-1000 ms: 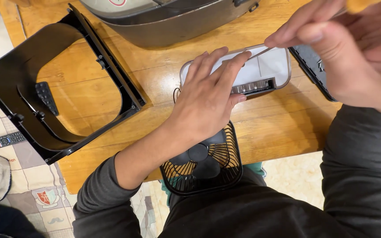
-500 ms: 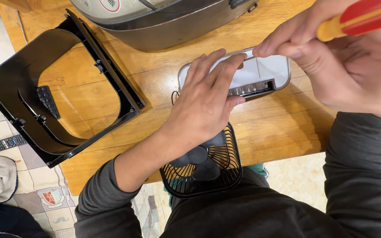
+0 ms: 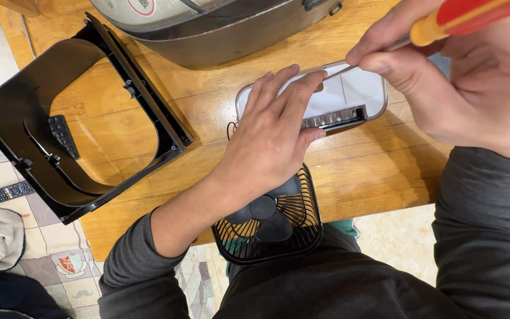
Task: The person uses a screwdriver to pry open the casing of a portable fan, separating the front and back halves. They then remove the internal components, including the fan blade assembly and the battery pack, placing them on the table.
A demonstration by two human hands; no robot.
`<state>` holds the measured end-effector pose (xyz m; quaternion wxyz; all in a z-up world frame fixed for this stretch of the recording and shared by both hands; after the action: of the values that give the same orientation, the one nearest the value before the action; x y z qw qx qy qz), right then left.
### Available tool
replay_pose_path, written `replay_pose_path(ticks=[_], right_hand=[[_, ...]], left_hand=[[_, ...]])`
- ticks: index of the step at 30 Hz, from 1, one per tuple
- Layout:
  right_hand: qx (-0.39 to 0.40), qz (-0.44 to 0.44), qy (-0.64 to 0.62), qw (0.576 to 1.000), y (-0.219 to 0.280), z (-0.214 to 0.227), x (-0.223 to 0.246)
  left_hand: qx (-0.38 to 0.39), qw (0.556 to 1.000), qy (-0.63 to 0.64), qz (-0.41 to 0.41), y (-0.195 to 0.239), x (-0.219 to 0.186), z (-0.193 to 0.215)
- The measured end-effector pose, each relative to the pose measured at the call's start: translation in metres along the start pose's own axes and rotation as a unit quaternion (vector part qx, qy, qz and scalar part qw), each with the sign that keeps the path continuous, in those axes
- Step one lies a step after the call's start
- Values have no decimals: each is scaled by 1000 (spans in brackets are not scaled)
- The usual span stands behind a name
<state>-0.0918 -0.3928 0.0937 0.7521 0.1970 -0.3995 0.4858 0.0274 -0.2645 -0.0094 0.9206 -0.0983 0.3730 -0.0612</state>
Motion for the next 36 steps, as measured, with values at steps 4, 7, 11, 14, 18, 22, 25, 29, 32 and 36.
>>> replay_pose_path(ticks=[4,7,11,14,18,22,25,29,32,36], right_hand=[[-24,88,-5,996,10,-2,-3],[62,26,134,989,-7,-1,-14],[-9,-4,86,996,6,-1,3],[11,8,81,997,5,1,8],[6,12,78,997,3,9,-2],[14,11,71,997,10,16,-16],[9,19,66,998,17,19,-13],[7,19,55,998,24,19,-22],[12,14,43,999,35,21,-31],[4,24,37,999,39,27,-32]], left_hand=[[-4,1000,-4,-8,1,-1,1],[-9,1000,-4,-7,2,-2,2],[0,1000,0,-1,2,-2,1],[0,1000,-7,-9,1,-3,3],[-2,1000,4,-9,0,-3,5],[8,1000,23,5,0,-3,4],[8,1000,19,7,1,-2,3],[16,999,21,18,1,-2,3],[16,1000,24,12,1,-4,3],[18,999,22,18,0,-3,4]])
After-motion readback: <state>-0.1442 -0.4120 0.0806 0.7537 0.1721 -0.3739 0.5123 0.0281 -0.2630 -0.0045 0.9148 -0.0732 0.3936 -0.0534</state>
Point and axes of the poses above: each hand's wrist, its own y-axis away from the middle knuckle, its own z-axis out of the back of the hand, x = y × z, the point moved 7 cm from there along -y, towards the middle knuckle, and after that the axes turned 4 degrees about -z, right-handed, at the moved point
